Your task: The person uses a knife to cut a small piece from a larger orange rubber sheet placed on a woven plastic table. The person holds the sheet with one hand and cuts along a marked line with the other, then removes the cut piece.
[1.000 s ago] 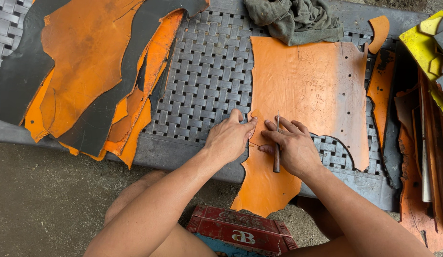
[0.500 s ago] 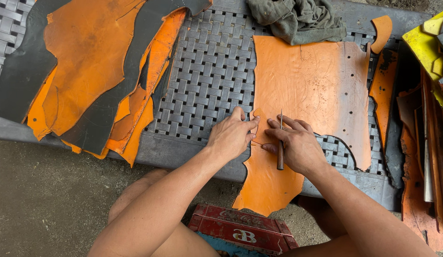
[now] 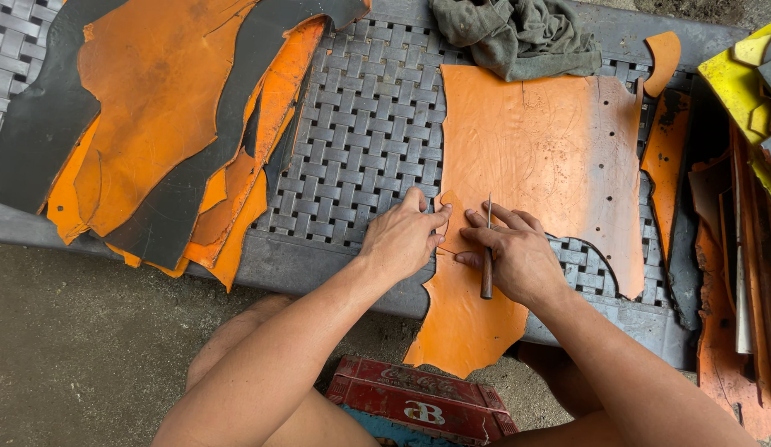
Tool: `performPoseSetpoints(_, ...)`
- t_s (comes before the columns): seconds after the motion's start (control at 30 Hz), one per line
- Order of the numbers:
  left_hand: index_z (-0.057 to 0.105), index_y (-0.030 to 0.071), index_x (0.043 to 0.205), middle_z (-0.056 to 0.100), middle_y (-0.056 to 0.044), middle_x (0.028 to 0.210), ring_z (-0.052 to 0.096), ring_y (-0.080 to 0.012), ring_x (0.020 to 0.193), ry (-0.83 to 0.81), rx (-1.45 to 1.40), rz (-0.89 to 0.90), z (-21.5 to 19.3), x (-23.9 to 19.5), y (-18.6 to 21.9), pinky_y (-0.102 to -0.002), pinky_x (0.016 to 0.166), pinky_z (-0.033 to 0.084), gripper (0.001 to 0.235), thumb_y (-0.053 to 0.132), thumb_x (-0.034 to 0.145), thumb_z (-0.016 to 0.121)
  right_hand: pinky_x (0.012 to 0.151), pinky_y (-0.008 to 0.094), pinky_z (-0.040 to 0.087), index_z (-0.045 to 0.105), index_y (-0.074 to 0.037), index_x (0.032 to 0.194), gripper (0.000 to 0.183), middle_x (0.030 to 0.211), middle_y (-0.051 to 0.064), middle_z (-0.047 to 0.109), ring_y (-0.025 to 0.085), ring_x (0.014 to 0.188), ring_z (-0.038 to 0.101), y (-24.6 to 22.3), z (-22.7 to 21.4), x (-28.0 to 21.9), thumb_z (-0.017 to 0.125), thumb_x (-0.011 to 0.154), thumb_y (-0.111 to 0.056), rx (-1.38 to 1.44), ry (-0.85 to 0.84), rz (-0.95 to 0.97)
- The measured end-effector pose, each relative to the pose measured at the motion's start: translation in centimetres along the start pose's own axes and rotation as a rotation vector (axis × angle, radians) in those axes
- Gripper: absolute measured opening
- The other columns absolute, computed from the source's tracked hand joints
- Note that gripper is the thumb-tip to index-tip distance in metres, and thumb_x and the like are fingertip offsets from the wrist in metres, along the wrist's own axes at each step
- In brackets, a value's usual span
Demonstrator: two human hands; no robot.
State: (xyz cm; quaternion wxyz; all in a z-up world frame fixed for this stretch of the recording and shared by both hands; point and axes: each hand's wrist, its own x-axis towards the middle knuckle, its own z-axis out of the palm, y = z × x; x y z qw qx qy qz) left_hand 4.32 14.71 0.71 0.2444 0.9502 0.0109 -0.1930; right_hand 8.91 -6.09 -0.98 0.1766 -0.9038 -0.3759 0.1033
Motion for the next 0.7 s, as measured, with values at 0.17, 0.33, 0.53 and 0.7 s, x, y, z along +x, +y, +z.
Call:
performPoseSetpoints(0.17,0.058,0.019,0.143,0.051,-0.012,0.116,0.068,-0.0245,0.091,0.014,0.042,0.052,-0.4,-0.3,0.3,-0.04,0.074,0.061,0.047,0.027,0.097,0.064,0.113,0.048,0.034,0.077,-0.014,0.113,0.046,0.132,0.004,0.069,0.028,0.14,0.047,-0.2,-0.1,0.1,0.071,0.083,-0.049,-0.023,-0.016,0.008)
performPoseSetpoints(0.33,0.05,-0.001,0.145,0.049,-0.019,0.123,0.062,-0.0287,0.101,0.016,0.238,0.092,1.0,-0.2,1.3,-0.042,0.081,0.057,0.057,0.025,0.095,0.062,0.112,0.047,0.036,0.076,-0.014,0.113,0.046,0.128,0.002,0.071,0.028,0.139,0.047,-0.3,-0.1,0.2,0.07,0.084,-0.049,-0.064,-0.075,0.05)
performPoseSetpoints(0.53,0.058,-0.005,0.134,0.042,-0.018,0.153,0.062,-0.0274,0.114,0.118,0.419,0.1,3.9,0.0,3.7,-0.042,0.088,0.055,0.046,0.009,0.09,0.057,0.115,0.047,0.037,0.076,-0.013,0.113,0.031,0.12,0.003,0.074,0.029,0.142,0.049,-0.6,-0.1,0.0,0.072,0.089,-0.032,-0.06,-0.072,0.065)
performPoseSetpoints(0.7,0.051,-0.008,0.142,0.029,-0.021,0.164,0.076,-0.0253,0.08,-0.082,0.361,0.054,4.1,0.5,3.4,-0.041,0.076,0.059,0.054,0.007,0.09,0.053,0.112,0.05,0.035,0.075,-0.012,0.113,0.032,0.123,0.004,0.073,0.033,0.137,0.049,-0.2,0.3,-0.2,0.073,0.084,-0.027,-0.04,-0.016,0.0)
